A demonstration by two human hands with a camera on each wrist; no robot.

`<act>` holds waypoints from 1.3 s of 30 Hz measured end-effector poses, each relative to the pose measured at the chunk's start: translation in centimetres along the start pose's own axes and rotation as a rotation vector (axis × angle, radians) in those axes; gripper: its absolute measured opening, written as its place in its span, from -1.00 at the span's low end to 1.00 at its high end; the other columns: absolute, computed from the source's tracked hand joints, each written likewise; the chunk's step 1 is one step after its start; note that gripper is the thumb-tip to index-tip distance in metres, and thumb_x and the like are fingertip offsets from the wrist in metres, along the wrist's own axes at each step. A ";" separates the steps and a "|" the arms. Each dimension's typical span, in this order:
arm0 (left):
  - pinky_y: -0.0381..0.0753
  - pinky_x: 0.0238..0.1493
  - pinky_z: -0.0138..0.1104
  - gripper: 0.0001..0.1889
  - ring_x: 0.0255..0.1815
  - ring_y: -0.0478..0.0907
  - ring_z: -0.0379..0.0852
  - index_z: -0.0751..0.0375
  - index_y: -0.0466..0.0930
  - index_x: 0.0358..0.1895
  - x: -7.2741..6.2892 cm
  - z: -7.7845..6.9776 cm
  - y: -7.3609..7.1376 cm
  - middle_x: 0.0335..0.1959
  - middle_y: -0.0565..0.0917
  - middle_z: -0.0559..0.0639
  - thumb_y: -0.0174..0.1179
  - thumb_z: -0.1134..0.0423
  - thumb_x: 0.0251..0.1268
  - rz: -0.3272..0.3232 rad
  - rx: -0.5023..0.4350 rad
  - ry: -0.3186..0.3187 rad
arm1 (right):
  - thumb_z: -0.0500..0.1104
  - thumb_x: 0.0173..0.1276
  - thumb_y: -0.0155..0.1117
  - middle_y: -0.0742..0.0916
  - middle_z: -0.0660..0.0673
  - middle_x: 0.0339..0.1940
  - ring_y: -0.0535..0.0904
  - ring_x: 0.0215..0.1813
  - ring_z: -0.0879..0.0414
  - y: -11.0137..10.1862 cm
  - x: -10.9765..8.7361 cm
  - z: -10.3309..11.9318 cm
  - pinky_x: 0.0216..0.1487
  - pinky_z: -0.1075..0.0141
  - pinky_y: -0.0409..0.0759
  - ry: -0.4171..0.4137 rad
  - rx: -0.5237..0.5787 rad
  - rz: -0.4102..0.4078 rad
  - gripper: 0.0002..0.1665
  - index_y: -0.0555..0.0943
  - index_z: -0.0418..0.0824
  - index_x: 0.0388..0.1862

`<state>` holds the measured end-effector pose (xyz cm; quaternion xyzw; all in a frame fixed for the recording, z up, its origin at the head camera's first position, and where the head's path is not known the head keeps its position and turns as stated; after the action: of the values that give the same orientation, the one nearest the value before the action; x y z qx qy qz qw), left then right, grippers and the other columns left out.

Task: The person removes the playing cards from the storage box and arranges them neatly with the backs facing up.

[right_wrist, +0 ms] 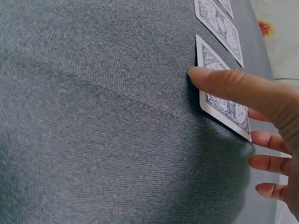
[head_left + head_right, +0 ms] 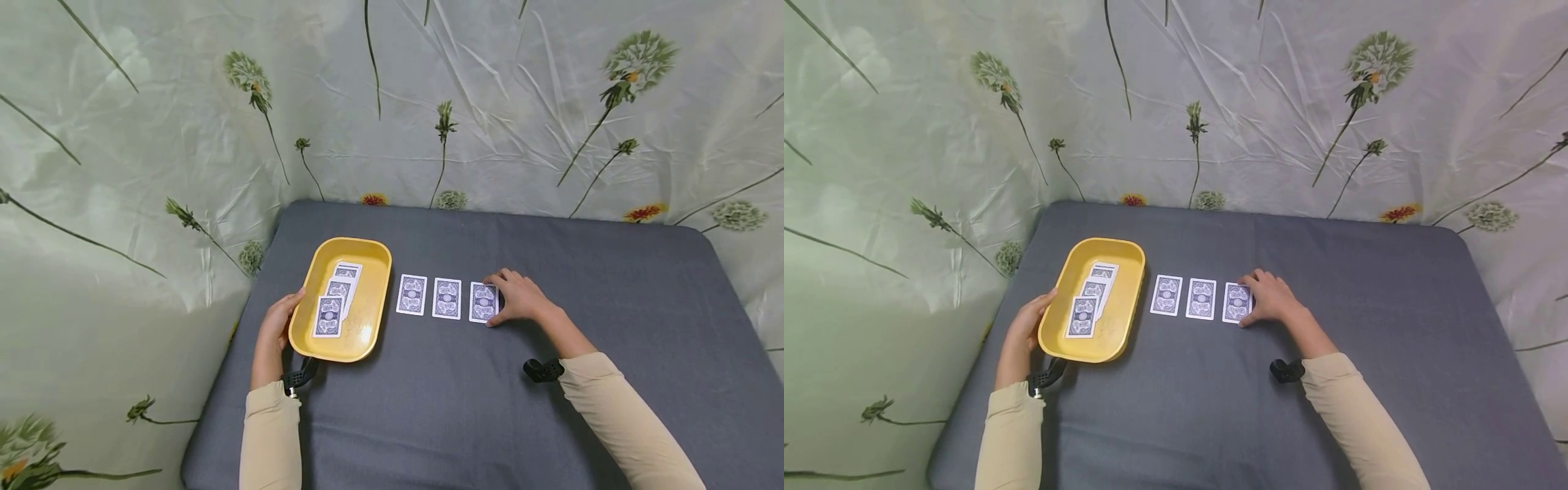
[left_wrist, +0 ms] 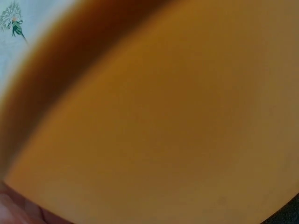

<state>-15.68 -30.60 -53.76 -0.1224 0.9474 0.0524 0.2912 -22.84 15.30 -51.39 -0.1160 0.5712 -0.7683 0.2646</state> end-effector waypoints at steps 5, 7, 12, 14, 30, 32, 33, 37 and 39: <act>0.56 -0.41 -0.39 -0.59 -0.45 0.56 -0.22 0.17 0.41 -0.12 -0.1 0.1 0.0 -0.44 0.59 -0.12 0.15 -0.10 0.22 -0.004 -0.002 0.002 | 0.18 -0.30 0.58 0.49 -0.23 -0.05 0.42 -0.03 -0.14 0.4 -0.1 -0.4 -0.12 -0.03 0.39 -0.001 0.026 0.001 0.00 0.45 -0.21 0.14; 0.55 -0.41 -0.39 -0.60 -0.44 0.56 -0.22 0.17 0.42 -0.13 -0.1 0.1 0.1 -0.44 0.59 -0.12 0.15 -0.09 0.22 -0.002 -0.008 0.003 | 0.18 -0.29 0.58 0.49 -0.23 -0.03 0.41 -0.01 -0.13 0.4 -0.1 -0.4 -0.10 -0.04 0.39 0.005 0.035 0.001 0.00 0.44 -0.20 0.16; 0.55 -0.41 -0.39 -0.61 -0.44 0.56 -0.22 0.16 0.42 -0.15 0.0 0.1 0.1 -0.44 0.60 -0.12 0.15 -0.09 0.21 0.001 -0.012 0.007 | 0.17 -0.28 0.58 0.47 -0.23 0.02 0.39 0.05 -0.15 0.3 -0.4 -0.5 -0.05 -0.06 0.35 0.029 0.062 0.013 0.00 0.43 -0.15 0.19; 0.55 -0.41 -0.39 -0.62 -0.45 0.56 -0.22 0.15 0.42 -0.16 0.0 0.1 0.1 -0.44 0.60 -0.12 0.16 -0.09 0.21 0.002 -0.011 0.008 | 0.19 -0.28 0.57 0.46 -0.24 0.03 0.39 0.05 -0.15 0.2 -0.4 -0.5 -0.05 -0.05 0.34 0.037 0.061 0.013 0.01 0.43 -0.14 0.20; 0.55 -0.42 -0.40 -0.66 -0.46 0.55 -0.23 0.13 0.42 -0.21 0.1 0.3 -0.1 -0.46 0.59 -0.13 0.14 -0.07 0.24 0.007 -0.023 -0.003 | 0.36 -0.10 0.37 0.51 -0.17 -0.08 0.45 -0.18 -0.08 -1.5 1.9 3.6 -0.20 0.02 0.42 0.117 0.069 -0.185 -0.23 0.57 -0.13 -0.03; 0.55 -0.42 -0.39 -0.66 -0.47 0.56 -0.22 0.13 0.42 -0.20 0.0 0.3 -0.1 -0.46 0.59 -0.12 0.14 -0.07 0.24 0.004 -0.025 -0.007 | 0.37 -0.08 0.35 0.52 -0.16 -0.09 0.45 -0.21 -0.06 -1.7 2.5 4.6 -0.22 0.04 0.42 0.096 0.061 -0.194 -0.24 0.57 -0.13 -0.04; 0.55 -0.42 -0.39 -0.67 -0.47 0.55 -0.23 0.13 0.42 -0.20 0.0 0.3 0.0 -0.46 0.59 -0.13 0.14 -0.07 0.24 0.006 -0.024 -0.007 | 0.37 -0.07 0.33 0.52 -0.16 -0.10 0.45 -0.22 -0.04 -1.8 2.9 5.2 -0.23 0.06 0.42 0.084 0.060 -0.195 -0.25 0.58 -0.12 -0.05; 0.55 -0.43 -0.40 -0.67 -0.47 0.56 -0.23 0.13 0.42 -0.20 -0.1 0.2 0.0 -0.47 0.59 -0.13 0.13 -0.06 0.25 0.006 -0.025 -0.008 | 0.36 -0.04 0.33 0.55 -0.15 -0.13 0.43 -0.29 0.01 -2.0 4.4 7.5 -0.29 0.13 0.40 0.023 0.055 -0.203 -0.29 0.59 -0.12 -0.08; 0.55 -0.43 -0.40 -0.66 -0.48 0.56 -0.23 0.14 0.42 -0.20 -0.2 0.1 0.0 -0.47 0.60 -0.13 0.13 -0.07 0.24 0.005 -0.022 0.001 | 0.36 -0.05 0.33 0.55 -0.14 -0.15 0.42 -0.31 0.04 -2.0 5.1 8.7 -0.31 0.16 0.39 -0.002 0.056 -0.205 -0.30 0.59 -0.12 -0.10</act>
<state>-15.45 -30.54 -53.74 -0.1231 0.9472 0.0637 0.2893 -23.43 5.85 -47.29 -0.1673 0.5344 -0.8068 0.1884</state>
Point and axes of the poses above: each hand's wrist, its own x-axis towards the middle knuckle, its own y-axis out of the palm, z = x × y, the point moved 3 cm from there along x, towards the middle knuckle
